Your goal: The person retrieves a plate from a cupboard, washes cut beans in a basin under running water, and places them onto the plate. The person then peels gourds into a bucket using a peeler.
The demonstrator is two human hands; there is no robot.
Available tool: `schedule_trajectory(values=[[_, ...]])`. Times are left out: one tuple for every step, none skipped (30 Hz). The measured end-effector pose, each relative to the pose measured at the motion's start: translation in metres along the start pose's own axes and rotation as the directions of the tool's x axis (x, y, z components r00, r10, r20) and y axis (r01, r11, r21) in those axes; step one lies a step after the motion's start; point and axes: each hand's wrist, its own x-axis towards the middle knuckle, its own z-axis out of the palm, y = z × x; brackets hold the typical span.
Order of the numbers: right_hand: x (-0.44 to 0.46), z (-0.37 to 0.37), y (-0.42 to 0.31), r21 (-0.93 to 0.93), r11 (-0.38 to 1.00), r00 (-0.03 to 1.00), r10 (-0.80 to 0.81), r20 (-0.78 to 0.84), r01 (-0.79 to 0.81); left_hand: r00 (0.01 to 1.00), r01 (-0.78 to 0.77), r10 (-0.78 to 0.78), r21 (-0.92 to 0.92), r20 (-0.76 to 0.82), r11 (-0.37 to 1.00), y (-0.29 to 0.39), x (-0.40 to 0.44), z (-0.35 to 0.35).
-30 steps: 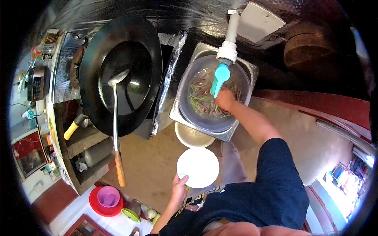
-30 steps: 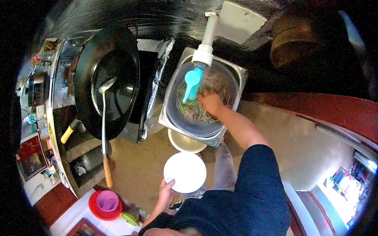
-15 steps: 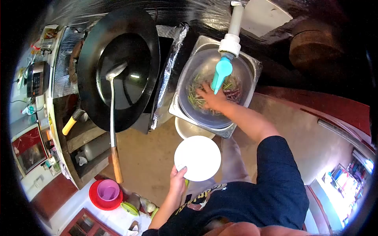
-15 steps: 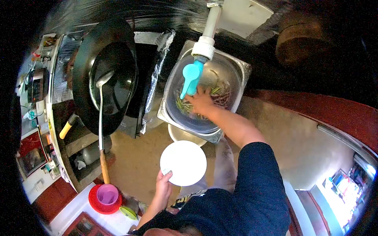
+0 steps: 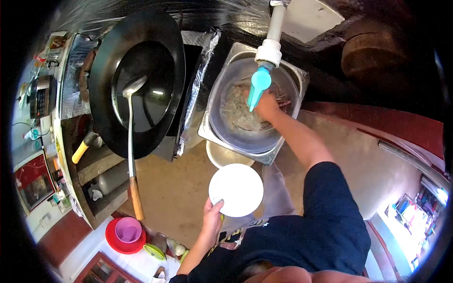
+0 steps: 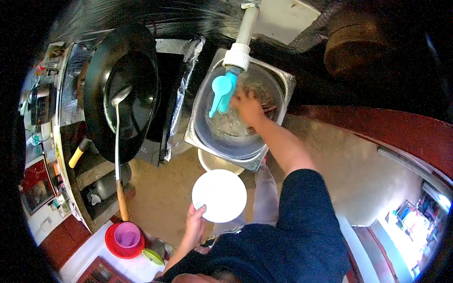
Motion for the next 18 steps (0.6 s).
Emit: schedule_trajectory(values=[[0.004, 0.002, 0.001, 0.09, 0.993, 0.996, 0.078, -0.033, -0.075, 1.0, -0.02, 0.02, 0.027, 0.01, 0.999, -0.002, 0.001, -0.001], [0.009, 0.005, 0.002, 0.182, 0.973, 0.986, 0.155, -0.065, -0.141, 0.999, -0.041, 0.04, 0.054, 0.021, 0.998, -0.004, 0.002, -0.001], [-0.006, -0.002, -0.015, 0.175, 0.98, 0.993, 0.103, -0.06, -0.091, 0.999, -0.039, 0.038, 0.056, 0.021, 0.998, -0.004, 0.003, -0.002], [-0.024, -0.009, -0.03, 0.169, 0.985, 0.997, 0.051, -0.052, -0.042, 1.0, -0.02, 0.02, 0.037, 0.016, 0.999, -0.004, 0.002, -0.004], [-0.041, -0.011, -0.037, 0.067, 0.996, 0.996, -0.062, -0.064, 0.067, 1.0, -0.004, 0.004, 0.011, 0.009, 1.0, -0.004, 0.001, -0.003], [-0.041, -0.013, -0.032, 0.063, 0.995, 0.996, -0.073, -0.057, 0.076, 1.0, -0.002, 0.002, 0.0, 0.002, 1.0, -0.004, 0.001, -0.001], [-0.038, -0.014, -0.025, -0.017, 0.993, 0.991, -0.121, -0.051, 0.12, 1.0, 0.018, -0.018, 0.006, -0.001, 1.0, -0.002, 0.002, 0.0], [-0.033, -0.012, -0.018, -0.088, 0.982, 0.985, -0.169, -0.04, 0.165, 0.999, 0.041, -0.041, 0.015, -0.009, 0.999, 0.0, 0.003, 0.002], [-0.023, -0.009, -0.015, -0.003, 0.998, 0.995, -0.068, -0.069, 0.068, 0.998, 0.051, -0.051, 0.011, -0.033, 0.999, 0.003, 0.005, 0.005], [-0.014, -0.007, -0.012, 0.09, 0.996, 0.995, 0.036, -0.097, -0.027, 1.0, 0.027, -0.027, 0.028, -0.004, 0.999, 0.006, 0.008, 0.007], [-0.004, -0.004, -0.009, 0.186, 0.976, 0.983, 0.138, -0.124, -0.114, 1.0, 0.002, -0.003, 0.044, 0.025, 0.999, 0.009, 0.011, 0.009], [0.0, -0.002, -0.007, 0.339, 0.924, 0.963, 0.232, -0.137, -0.175, 0.999, -0.026, 0.025, 0.046, 0.035, 0.999, 0.014, 0.015, 0.015], [-0.008, 0.004, -0.009, 0.342, 0.925, 0.967, 0.22, -0.126, -0.166, 0.997, -0.055, 0.053, 0.049, 0.05, 0.997, 0.02, 0.018, 0.022], [-0.019, 0.009, -0.006, 0.157, 0.988, 0.992, 0.032, -0.118, -0.013, 0.998, -0.055, 0.053, 0.042, 0.046, 0.998, 0.026, 0.023, 0.027], [-0.027, 0.005, -0.005, -0.034, 0.989, 0.986, -0.149, -0.081, 0.146, 0.994, -0.07, 0.07, -0.002, 0.085, 0.998, 0.032, 0.03, 0.034], [-0.028, -0.007, 0.003, -0.059, 0.988, 0.985, -0.145, -0.092, 0.14, 0.985, -0.09, 0.096, -0.053, 0.14, 0.995, 0.038, 0.038, 0.044], [-0.03, -0.024, 0.005, -0.015, 1.0, 1.0, -0.001, 0.018, 0.002, 0.981, -0.115, 0.121, -0.044, 0.15, 0.992, 0.04, 0.046, 0.049], [-0.033, -0.04, 0.007, 0.015, 0.99, 0.982, 0.139, 0.13, -0.143, 0.978, -0.121, 0.128, -0.051, 0.164, 0.991, 0.042, 0.054, 0.057]])
